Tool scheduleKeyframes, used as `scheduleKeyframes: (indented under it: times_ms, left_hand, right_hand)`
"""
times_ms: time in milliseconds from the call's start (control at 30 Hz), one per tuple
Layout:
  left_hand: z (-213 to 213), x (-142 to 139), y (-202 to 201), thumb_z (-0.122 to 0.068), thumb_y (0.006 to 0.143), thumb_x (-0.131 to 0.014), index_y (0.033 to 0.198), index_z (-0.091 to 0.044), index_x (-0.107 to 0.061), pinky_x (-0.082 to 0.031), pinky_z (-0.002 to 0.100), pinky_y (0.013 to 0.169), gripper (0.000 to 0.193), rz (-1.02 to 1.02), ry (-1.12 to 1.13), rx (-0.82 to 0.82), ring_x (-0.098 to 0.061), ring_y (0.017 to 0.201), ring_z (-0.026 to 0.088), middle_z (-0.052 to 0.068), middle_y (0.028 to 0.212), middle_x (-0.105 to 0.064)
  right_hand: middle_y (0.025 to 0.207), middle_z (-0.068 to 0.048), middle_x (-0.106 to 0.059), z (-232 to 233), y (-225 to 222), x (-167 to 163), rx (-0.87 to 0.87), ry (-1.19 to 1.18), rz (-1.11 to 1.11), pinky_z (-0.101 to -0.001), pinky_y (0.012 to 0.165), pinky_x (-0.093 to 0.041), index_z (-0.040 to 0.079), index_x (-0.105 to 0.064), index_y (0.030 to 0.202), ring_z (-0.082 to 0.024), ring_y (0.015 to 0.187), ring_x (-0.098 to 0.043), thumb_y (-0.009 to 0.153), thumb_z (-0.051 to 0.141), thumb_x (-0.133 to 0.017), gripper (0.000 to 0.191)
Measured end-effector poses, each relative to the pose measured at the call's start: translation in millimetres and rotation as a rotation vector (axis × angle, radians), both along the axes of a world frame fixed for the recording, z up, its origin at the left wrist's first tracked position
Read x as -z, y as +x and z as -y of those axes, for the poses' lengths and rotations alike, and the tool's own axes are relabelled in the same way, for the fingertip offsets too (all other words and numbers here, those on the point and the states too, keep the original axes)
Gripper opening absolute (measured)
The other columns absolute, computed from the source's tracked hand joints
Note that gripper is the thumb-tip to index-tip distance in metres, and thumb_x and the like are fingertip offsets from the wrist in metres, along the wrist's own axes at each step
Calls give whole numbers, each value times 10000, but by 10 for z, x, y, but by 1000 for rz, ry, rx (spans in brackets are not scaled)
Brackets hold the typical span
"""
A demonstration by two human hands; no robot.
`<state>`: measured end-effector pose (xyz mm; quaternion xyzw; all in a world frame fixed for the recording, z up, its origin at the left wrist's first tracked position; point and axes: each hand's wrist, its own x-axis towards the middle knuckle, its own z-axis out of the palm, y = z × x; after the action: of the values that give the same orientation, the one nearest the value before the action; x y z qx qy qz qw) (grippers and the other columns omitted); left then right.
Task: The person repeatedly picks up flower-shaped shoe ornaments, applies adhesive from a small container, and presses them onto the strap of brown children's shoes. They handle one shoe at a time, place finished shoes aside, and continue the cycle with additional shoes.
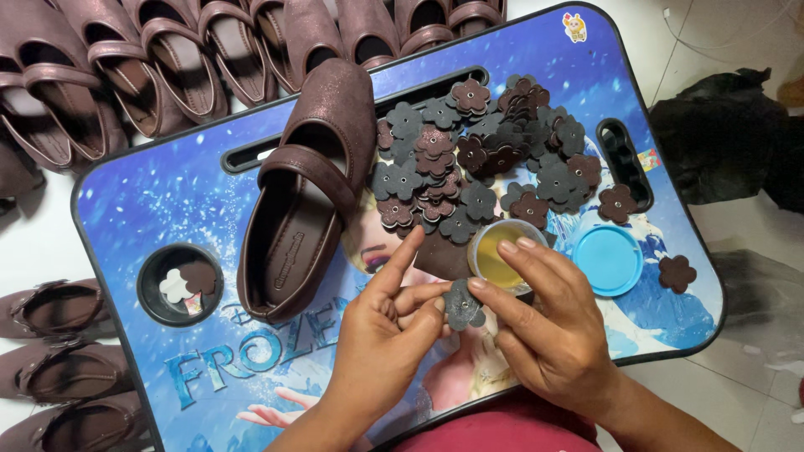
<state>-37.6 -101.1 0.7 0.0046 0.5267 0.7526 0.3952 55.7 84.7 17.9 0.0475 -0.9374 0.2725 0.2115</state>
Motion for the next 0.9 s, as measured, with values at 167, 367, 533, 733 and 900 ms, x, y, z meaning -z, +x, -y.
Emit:
scheduleKeyframes:
  times_ms: [167, 367, 533, 733, 900]
  left_hand:
    - [-1, 22, 4, 65, 937, -589, 1633, -88, -325, -561, 237, 765, 760, -32, 37, -4, -652, 853, 87, 115, 1123, -756]
    - [22, 5, -28, 40, 929, -580, 1618, -91, -318, -589, 254, 790, 748, 35, 57, 24, -698, 924, 96, 108, 1108, -746]
    - [63, -9, -2, 32, 929, -588, 1641, -83, -284, -572, 260, 767, 782, 63, 101, 148, -679, 894, 104, 118, 1090, -749]
    - [170, -59, 1, 39, 919, -575, 1660, -54, -233, -539, 228, 852, 821, 3, 108, 263, -665, 984, 79, 106, 1132, -754]
    - [239, -269, 10, 25, 893, -570, 1610, -60, -326, -569, 244, 833, 763, -33, 75, 228, -682, 958, 81, 97, 1099, -754]
  right_hand:
    - [1432, -176, -544, 14, 46, -53, -144, -38, -29, -494, 1141, -437, 89, -728, 1209, -384, 1346, -525, 799, 54, -662, 417]
    - [1272, -148, -662, -63, 91, -115, -110, -294, -85, -438, 1070, -537, 49, -672, 1188, -311, 1227, -659, 832, -35, -704, 368]
    - [1168, -105, -730, -82, 70, -51, -109, -309, -72, -375, 986, -577, 18, -562, 1339, -270, 1132, -719, 825, -92, -780, 569]
    - [1121, -117, -747, -62, 126, 40, -217, -597, 55, -345, 944, -608, 23, -527, 1439, -219, 1072, -748, 845, -113, -734, 643]
    - [1084, -126, -739, 49, 182, 53, -246, -790, 51, -369, 1014, -571, 3, -474, 1505, -218, 1080, -739, 849, -129, -723, 714]
